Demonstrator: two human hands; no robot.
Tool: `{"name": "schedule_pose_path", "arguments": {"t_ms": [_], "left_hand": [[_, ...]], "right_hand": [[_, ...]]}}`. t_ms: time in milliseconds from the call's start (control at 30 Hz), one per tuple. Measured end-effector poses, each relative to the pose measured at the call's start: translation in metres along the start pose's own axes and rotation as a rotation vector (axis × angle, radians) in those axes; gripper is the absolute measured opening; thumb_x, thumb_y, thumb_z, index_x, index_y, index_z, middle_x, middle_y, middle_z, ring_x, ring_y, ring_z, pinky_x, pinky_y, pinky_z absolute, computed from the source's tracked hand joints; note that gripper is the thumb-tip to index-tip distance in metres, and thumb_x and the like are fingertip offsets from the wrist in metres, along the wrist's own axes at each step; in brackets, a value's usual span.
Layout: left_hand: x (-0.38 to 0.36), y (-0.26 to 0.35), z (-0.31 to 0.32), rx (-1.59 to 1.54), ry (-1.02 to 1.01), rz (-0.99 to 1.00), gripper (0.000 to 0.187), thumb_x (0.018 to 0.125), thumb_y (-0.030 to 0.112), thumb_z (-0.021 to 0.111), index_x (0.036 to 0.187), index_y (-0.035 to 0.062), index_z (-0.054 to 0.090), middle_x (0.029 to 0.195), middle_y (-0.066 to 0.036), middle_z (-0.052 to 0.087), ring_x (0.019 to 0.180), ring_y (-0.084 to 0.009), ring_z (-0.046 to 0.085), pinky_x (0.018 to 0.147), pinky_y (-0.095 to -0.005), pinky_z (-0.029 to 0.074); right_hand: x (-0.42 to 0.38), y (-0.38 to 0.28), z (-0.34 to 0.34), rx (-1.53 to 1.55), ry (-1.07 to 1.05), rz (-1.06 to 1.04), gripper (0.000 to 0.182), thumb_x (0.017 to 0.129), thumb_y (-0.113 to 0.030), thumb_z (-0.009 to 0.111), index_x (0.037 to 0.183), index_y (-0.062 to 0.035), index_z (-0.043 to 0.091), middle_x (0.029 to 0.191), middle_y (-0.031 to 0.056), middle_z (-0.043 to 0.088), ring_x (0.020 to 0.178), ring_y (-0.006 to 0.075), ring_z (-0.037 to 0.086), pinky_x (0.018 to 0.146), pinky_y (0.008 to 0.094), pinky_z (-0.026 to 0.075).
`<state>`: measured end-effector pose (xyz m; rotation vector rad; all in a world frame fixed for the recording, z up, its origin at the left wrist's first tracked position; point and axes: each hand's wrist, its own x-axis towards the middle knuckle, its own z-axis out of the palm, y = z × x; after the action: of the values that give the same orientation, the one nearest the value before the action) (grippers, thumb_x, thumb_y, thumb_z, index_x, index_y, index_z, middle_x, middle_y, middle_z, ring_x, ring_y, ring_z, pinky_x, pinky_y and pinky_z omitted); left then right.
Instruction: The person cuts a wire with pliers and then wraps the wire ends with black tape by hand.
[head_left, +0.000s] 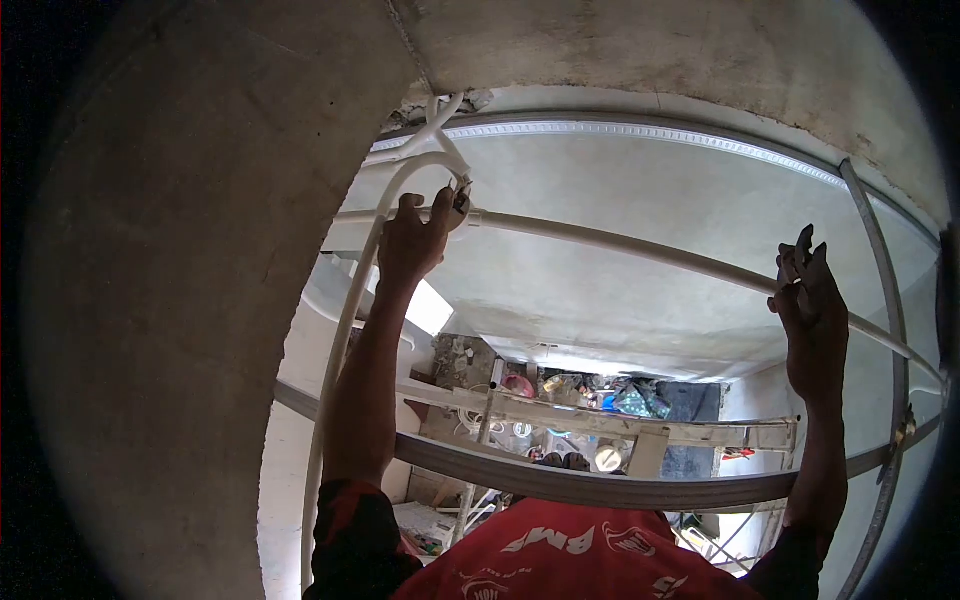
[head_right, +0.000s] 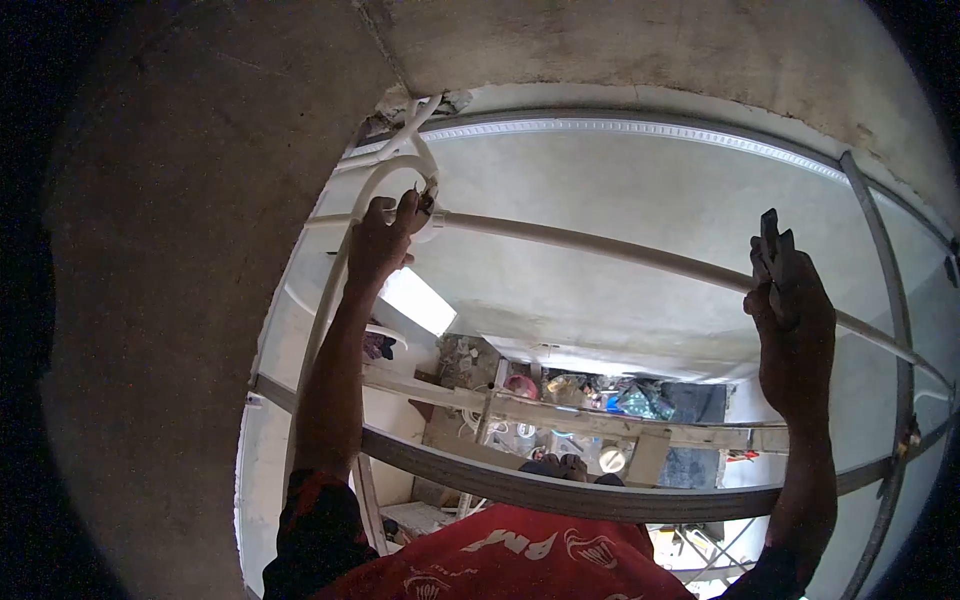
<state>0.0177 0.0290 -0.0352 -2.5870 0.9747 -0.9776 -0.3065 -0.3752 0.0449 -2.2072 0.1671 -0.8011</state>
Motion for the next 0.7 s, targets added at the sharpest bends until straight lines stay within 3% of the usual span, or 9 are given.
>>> {"name": "schedule_pose_path", "arguments": {"t_ms": [33, 133, 400, 467, 500, 600, 633, 667, 700], "left_hand": [[0.007, 0.007, -0.016, 0.003, -0.002, 0.004, 0.069, 0.091, 0.063, 0.059, 0.123, 0.0015, 0.057, 0.095, -0.023, 0.069, 0.092, -0.0323, 0.073, 0.073, -0.0424, 0.061], [0.032, 0.038, -0.064, -1.023, -0.267, -0.938, 0.073, 0.094, 0.064, 0.053, 0.12, -0.0038, 0.058, 0.085, -0.017, 0.068, 0.058, -0.021, 0.071, 0.047, -0.0295, 0.057], [0.028, 0.04, -0.041, -1.032, -0.198, -0.934, 0.058, 0.098, 0.053, 0.054, 0.114, -0.0028, 0.061, 0.083, -0.013, 0.068, 0.053, -0.0203, 0.068, 0.048, -0.0297, 0.055], [0.015, 0.03, -0.001, -0.608, -0.106, -0.459, 0.037, 0.101, 0.035, 0.05, 0.111, 0.0006, 0.061, 0.114, -0.025, 0.064, 0.089, -0.0358, 0.071, 0.076, -0.0473, 0.057], [0.027, 0.043, -0.03, -0.916, -0.207, -0.779, 0.03, 0.103, 0.027, 0.045, 0.113, 0.0026, 0.057, 0.119, -0.026, 0.059, 0.105, -0.0421, 0.064, 0.09, -0.0532, 0.051], [0.023, 0.048, -0.013, -1.022, -0.145, -0.82, 0.031, 0.104, 0.03, 0.042, 0.115, 0.0029, 0.053, 0.117, -0.026, 0.06, 0.104, -0.0461, 0.063, 0.091, -0.0536, 0.048], [0.018, 0.046, -0.012, -0.707, -0.042, -0.493, 0.031, 0.104, 0.03, 0.04, 0.114, 0.0031, 0.051, 0.116, -0.027, 0.061, 0.104, -0.0477, 0.061, 0.09, -0.0551, 0.047], [0.017, 0.047, -0.009, -0.707, -0.032, -0.493, 0.031, 0.104, 0.03, 0.04, 0.114, 0.0031, 0.051, 0.116, -0.027, 0.061, 0.104, -0.0477, 0.061, 0.09, -0.0551, 0.047], [0.025, 0.055, -0.023, -0.859, -0.076, -0.699, 0.031, 0.104, 0.03, 0.039, 0.113, 0.0022, 0.051, 0.114, -0.027, 0.062, 0.103, -0.0479, 0.061, 0.09, -0.0551, 0.046]], "right_hand": [[-0.001, 0.001, 0.0, 0.005, 0.001, 0.003, 0.037, 0.097, -0.004, 0.055, 0.133, -0.0009, 0.054, 0.116, 0.0163, 0.064, 0.1, 0.0233, 0.064, 0.081, 0.0354, 0.054], [-0.002, 0.0, 0.0, -0.01, -0.017, -0.024, 0.044, 0.09, 0.003, 0.056, 0.133, -0.0019, 0.054, 0.115, 0.0165, 0.063, 0.103, 0.0258, 0.064, 0.084, 0.0369, 0.053], [-0.003, -0.013, 0.003, 0.234, -0.071, 0.172, 0.033, 0.095, -0.005, 0.056, 0.128, -0.0022, 0.055, 0.108, 0.0114, 0.063, 0.093, 0.0179, 0.063, 0.079, 0.0337, 0.054], [-0.002, -0.014, 0.003, 0.298, -0.076, 0.205, 0.029, 0.098, -0.011, 0.057, 0.125, -0.0023, 0.056, 0.106, 0.0104, 0.063, 0.09, 0.0152, 0.063, 0.078, 0.0334, 0.055], [-0.001, -0.013, 0.003, 0.363, -0.12, 0.235, 0.027, 0.099, -0.016, 0.057, 0.122, -0.0022, 0.056, 0.105, 0.0099, 0.063, 0.087, 0.0141, 0.063, 0.076, 0.0323, 0.055], [0.002, -0.011, 0.001, 0.469, -0.23, 0.269, 0.027, 0.099, -0.022, 0.059, 0.117, -0.0017, 0.056, 0.101, 0.0094, 0.063, 0.081, 0.0135, 0.063, 0.072, 0.0303, 0.055], [0.003, -0.012, 0.0, 0.502, -0.298, 0.282, 0.027, 0.099, -0.023, 0.059, 0.115, -0.0015, 0.056, 0.099, 0.0094, 0.063, 0.078, 0.0139, 0.064, 0.07, 0.0294, 0.054], [0.002, -0.011, 0.0, 0.5, -0.296, 0.273, 0.027, 0.099, -0.023, 0.059, 0.115, -0.0015, 0.056, 0.099, 0.0094, 0.063, 0.078, 0.0139, 0.064, 0.07, 0.0294, 0.054], [0.001, -0.009, 0.004, 0.609, -0.329, 0.305, 0.027, 0.098, -0.022, 0.059, 0.115, -0.0012, 0.055, 0.096, 0.0094, 0.064, 0.074, 0.0143, 0.064, 0.069, 0.0291, 0.054]]}}
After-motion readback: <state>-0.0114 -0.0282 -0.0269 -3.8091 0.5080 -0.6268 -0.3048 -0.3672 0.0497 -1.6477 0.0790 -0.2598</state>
